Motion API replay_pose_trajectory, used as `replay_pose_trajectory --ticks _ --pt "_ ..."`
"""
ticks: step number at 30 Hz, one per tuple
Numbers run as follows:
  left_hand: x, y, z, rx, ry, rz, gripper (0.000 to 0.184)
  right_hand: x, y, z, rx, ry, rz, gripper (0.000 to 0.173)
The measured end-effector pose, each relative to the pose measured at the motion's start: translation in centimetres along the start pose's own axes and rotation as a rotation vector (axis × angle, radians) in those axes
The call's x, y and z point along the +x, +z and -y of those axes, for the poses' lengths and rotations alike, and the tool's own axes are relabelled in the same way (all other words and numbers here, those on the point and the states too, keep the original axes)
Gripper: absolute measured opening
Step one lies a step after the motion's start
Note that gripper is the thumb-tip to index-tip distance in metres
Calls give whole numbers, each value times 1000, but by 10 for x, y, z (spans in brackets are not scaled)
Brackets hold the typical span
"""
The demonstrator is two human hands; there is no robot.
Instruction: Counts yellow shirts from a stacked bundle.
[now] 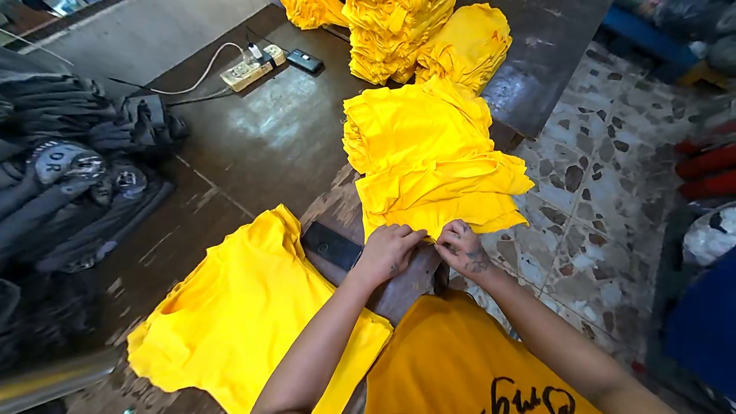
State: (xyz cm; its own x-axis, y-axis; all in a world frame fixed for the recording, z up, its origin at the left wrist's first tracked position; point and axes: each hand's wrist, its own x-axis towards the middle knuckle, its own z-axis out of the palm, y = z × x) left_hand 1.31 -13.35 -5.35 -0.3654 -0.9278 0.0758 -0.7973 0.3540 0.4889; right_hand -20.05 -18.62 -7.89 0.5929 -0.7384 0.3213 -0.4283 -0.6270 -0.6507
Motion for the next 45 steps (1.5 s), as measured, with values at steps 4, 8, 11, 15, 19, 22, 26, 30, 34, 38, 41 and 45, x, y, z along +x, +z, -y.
replay_pose_trajectory --ticks 4,8,11,15,19,22,26,30,34,38,41,45 --pt "1 6 4 -51 17 -27 36 -2 1 -3 -1 -38 -41 9" --pt "1 5 3 -48 24 -43 34 -5 1 -6 -16 -70 -82 9" --pt "0 6 -2 3 73 -73 34 -7 2 -5 -31 -95 -105 9" --pt "3 7 -7 6 82 -48 36 -7 2 0 -28 -102 -113 9" --pt "2 14 3 -77 -78 -47 34 -9 1 9 -7 -168 -64 15" --pt "-8 29 33 -310 -303 -236 37 -12 -8 17 0 -232 127 49" --pt "-14 32 58 -735 -496 -377 37 4 -7 20 -61 -100 142 22" --pt "-7 41 64 -823 -525 -288 35 29 32 -6 -180 -76 124 26" --pt "-4 45 61 -755 -524 -205 34 44 44 -2 -195 -29 246 18" --pt "-20 34 61 -542 -517 -105 43 32 23 16 -150 -142 114 15" --pt "-31 22 45 -304 -421 -129 40 20 26 9 -151 -172 40 15" --pt "-30 5 27 -158 -270 -72 32 20 28 10 -172 -161 -16 14"
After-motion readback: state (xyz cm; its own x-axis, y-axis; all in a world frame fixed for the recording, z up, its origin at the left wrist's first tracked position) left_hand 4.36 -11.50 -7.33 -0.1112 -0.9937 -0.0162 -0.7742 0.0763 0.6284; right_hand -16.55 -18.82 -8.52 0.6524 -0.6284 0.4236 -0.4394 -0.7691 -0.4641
